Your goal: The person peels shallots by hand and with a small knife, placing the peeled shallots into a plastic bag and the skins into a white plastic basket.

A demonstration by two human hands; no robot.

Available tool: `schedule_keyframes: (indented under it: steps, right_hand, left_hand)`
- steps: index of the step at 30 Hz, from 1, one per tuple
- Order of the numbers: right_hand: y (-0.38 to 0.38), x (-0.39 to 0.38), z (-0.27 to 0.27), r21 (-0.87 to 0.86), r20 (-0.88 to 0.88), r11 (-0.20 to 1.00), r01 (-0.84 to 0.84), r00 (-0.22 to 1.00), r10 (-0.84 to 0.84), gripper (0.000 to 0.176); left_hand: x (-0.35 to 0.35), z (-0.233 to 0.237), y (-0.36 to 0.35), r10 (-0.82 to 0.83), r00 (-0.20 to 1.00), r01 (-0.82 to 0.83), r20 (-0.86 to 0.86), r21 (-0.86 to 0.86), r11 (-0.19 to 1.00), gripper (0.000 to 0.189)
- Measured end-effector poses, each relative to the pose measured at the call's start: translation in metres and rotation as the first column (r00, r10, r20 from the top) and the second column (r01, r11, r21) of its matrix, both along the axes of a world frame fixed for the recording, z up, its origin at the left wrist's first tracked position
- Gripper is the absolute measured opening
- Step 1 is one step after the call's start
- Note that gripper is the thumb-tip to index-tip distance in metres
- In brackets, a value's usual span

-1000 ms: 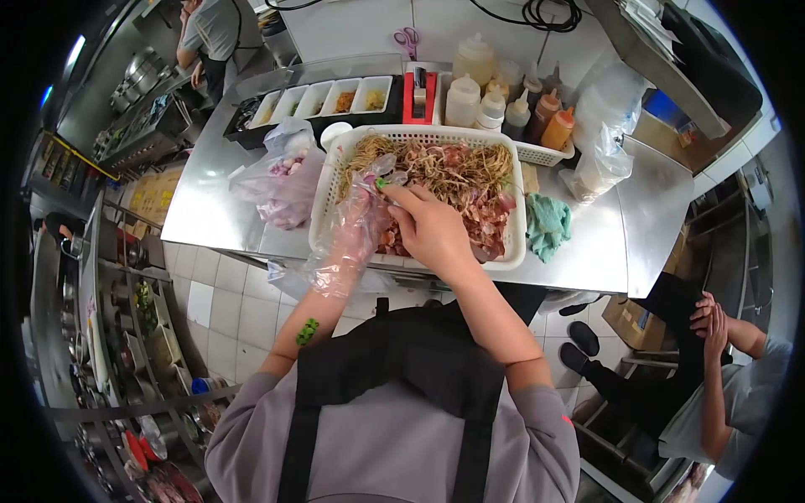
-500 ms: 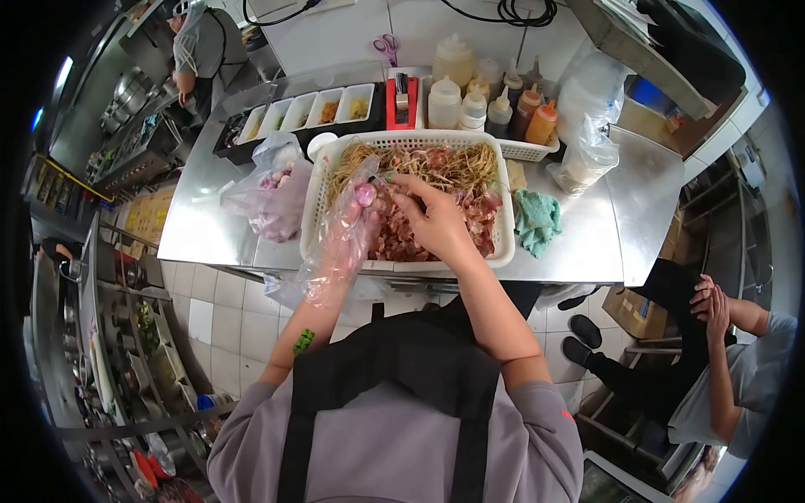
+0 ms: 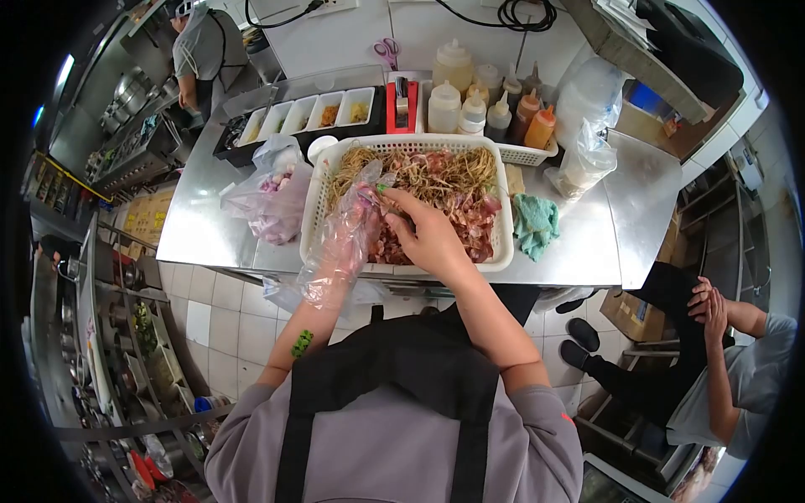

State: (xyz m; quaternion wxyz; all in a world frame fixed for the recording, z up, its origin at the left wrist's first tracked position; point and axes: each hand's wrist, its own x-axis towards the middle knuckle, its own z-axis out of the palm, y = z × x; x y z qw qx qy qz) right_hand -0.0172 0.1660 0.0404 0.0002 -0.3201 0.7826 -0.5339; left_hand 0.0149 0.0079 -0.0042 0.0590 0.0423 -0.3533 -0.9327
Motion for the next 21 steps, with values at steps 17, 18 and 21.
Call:
schedule_keyframes:
  steps: [17, 18, 21]
  right_hand:
    - [-0.005, -0.017, -0.002, 0.037, -0.138, 0.979, 0.2, 0.971, -0.193, 0.024]
    - [0.0, -0.018, 0.003, 0.054, 0.046, 0.994, 0.097, 0.994, -0.099, 0.025]
    - [0.007, -0.015, 0.014, 0.103, 0.249, 0.993, -0.051, 0.968, 0.024, 0.031]
  left_hand:
    - [0.0, 0.002, 0.004, -0.002, 0.995, -0.007, -0.101, -0.082, 0.997, 0.039]
    - [-0.001, 0.005, 0.006, -0.002, 0.995, -0.007, -0.101, -0.081, 0.997, 0.039]
    - [-0.001, 0.01, 0.009, 0.05, 0.993, -0.056, -0.104, -0.05, 0.997, 0.037]
